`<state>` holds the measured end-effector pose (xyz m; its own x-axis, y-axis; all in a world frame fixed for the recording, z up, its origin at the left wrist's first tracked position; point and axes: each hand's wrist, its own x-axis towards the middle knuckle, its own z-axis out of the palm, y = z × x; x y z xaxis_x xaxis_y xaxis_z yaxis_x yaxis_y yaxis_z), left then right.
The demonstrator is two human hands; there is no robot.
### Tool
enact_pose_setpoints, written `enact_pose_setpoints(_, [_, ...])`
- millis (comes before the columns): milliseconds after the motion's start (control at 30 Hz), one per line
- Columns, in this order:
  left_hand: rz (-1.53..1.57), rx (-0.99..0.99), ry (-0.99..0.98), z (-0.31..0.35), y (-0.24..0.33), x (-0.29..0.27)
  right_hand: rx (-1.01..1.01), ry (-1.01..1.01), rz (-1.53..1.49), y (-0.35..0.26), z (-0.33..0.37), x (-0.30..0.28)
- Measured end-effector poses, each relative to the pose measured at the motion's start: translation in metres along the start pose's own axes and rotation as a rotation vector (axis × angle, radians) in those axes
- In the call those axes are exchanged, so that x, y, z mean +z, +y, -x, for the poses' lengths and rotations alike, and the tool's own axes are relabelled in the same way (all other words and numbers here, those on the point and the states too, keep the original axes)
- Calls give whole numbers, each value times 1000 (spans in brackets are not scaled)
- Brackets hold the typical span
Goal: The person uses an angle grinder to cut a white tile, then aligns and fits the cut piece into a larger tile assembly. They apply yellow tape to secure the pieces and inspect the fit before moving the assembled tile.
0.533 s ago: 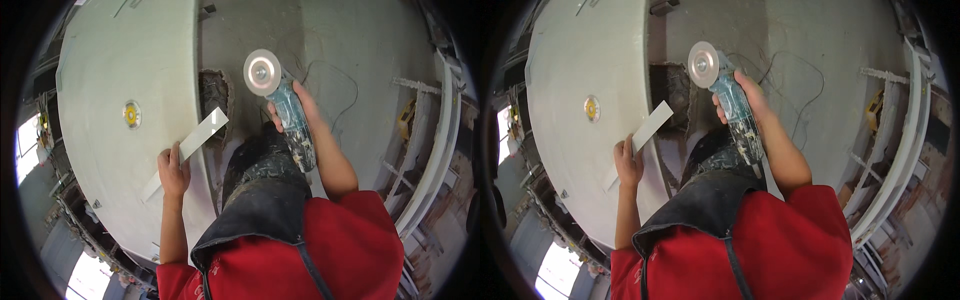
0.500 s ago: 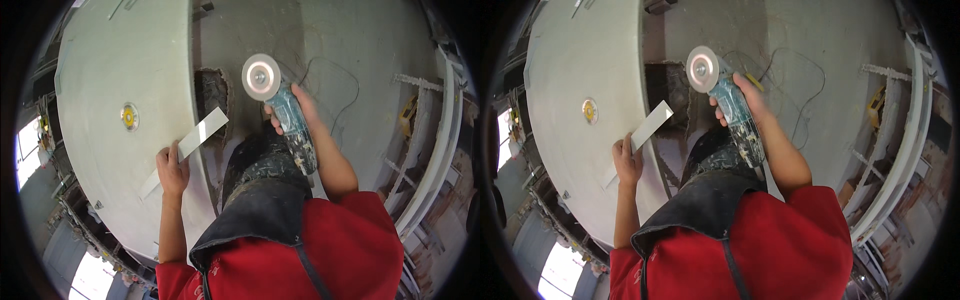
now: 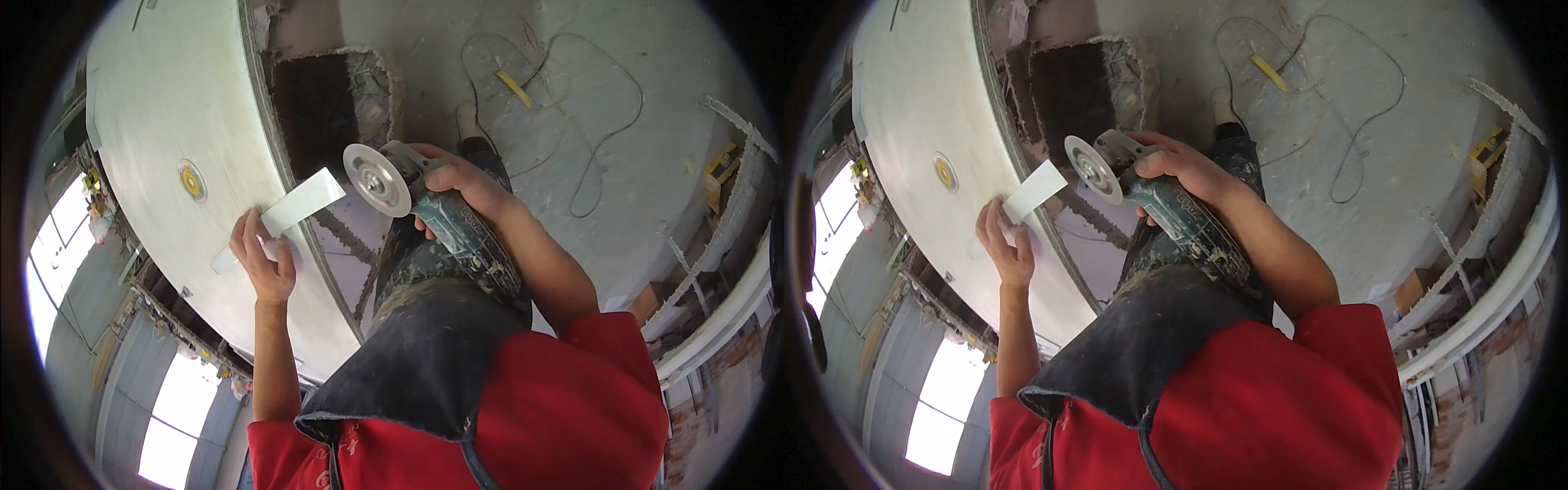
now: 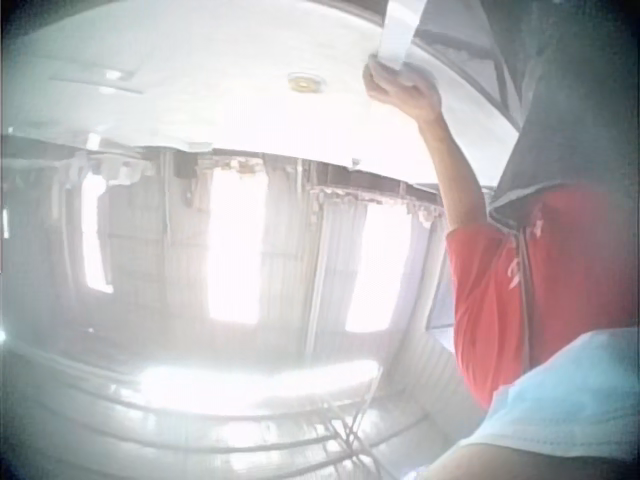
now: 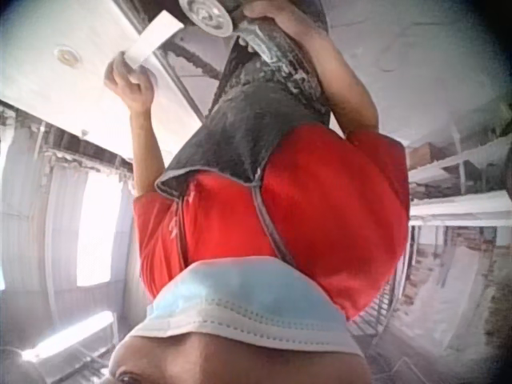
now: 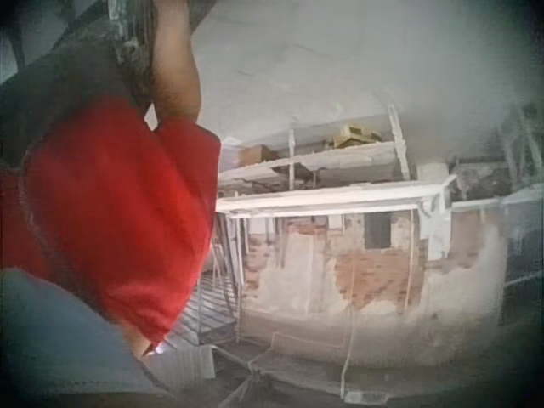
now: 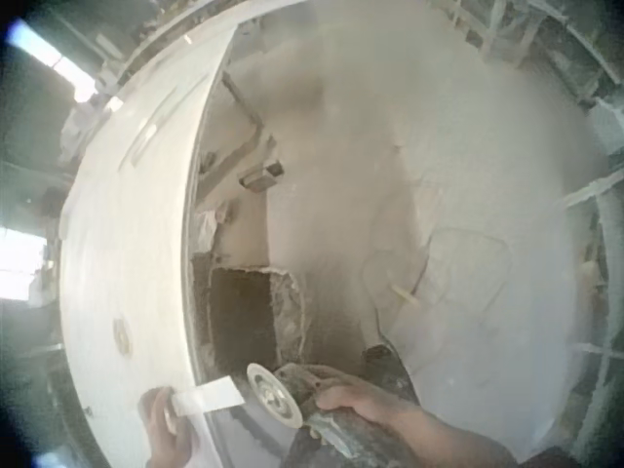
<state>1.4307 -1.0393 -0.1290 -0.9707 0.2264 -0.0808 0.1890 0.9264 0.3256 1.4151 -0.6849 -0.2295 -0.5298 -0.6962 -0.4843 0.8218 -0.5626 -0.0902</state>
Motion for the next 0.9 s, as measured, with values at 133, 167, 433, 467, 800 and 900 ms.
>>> enact_pose_setpoints(133, [-49, 125, 100, -20, 26, 13, 32, 19, 12, -7, -1, 10])
enact_pose_setpoints(167, [6, 94, 114, -20, 31, 20, 36, 7, 7, -10, 1, 14])
enact_pose_setpoints(433, [0, 125, 182, -26, 28, 45, 43, 9, 50, -22, -1, 27])
enact_pose_setpoints(467, [3, 131, 189, -26, 28, 45, 39, 8, 51, -22, -2, 29])
enact_pose_setpoints(800, [-35, 177, 193, -30, 28, 44, 35, -17, 79, -15, -2, 23])
enact_pose_setpoints(900, [-51, 190, 187, -31, 28, 43, 49, 14, 51, -13, 3, 25])
